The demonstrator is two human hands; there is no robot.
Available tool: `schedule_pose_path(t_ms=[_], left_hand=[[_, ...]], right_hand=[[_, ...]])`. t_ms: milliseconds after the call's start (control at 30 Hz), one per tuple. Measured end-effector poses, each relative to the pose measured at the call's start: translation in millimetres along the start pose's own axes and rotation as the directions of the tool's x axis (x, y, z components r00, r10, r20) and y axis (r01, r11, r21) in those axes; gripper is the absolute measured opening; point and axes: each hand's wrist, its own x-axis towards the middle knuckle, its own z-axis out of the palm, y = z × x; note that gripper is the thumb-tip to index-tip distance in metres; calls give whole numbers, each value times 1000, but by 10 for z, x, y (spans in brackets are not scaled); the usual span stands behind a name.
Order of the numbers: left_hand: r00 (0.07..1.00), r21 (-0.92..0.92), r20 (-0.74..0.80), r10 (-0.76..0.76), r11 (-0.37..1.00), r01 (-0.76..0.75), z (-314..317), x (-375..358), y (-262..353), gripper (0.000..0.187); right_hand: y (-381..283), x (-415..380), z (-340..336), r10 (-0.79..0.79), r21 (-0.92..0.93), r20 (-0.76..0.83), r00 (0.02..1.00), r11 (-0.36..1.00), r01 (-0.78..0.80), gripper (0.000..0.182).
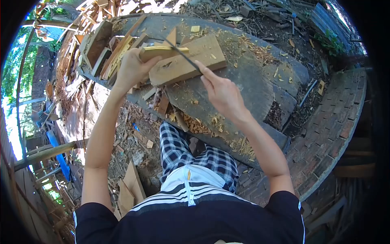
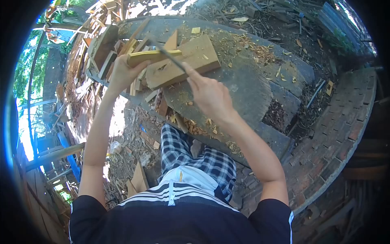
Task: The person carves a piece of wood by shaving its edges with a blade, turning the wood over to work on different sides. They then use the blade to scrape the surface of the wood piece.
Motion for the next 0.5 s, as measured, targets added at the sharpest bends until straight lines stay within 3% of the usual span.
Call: schedule_pose_path(t_ms=[67, 167, 300, 367, 433, 500], left_hand=[[997, 32, 76, -22, 999, 20, -59, 7, 51, 23], [995, 142, 97, -36, 990, 22, -68, -12, 162, 23], [993, 90, 106, 55, 994, -65, -27, -12, 217, 23], [986, 111, 158, 43, 992, -61, -78, 81, 257, 21], [986, 68, 161, 31, 997, -43, -59, 68, 175, 21], [981, 150, 194, -6, 988, -24, -79, 42, 151, 21]], right_hand=[[-101, -101, -65, -116, 103, -36, 993, 988, 119, 43], [285, 220, 181, -1, 46, -43, 999, 999, 3, 43], [151, 56, 94, -68, 16, -32, 997, 998, 68, 42], [-72, -59, -60, -69, 180, 22, 997, 982, 64, 43], [176, 133, 91, -30, 96, -9, 1000, 995, 31, 43], [279, 221, 100, 1, 22, -52, 999, 1000, 0, 43]])
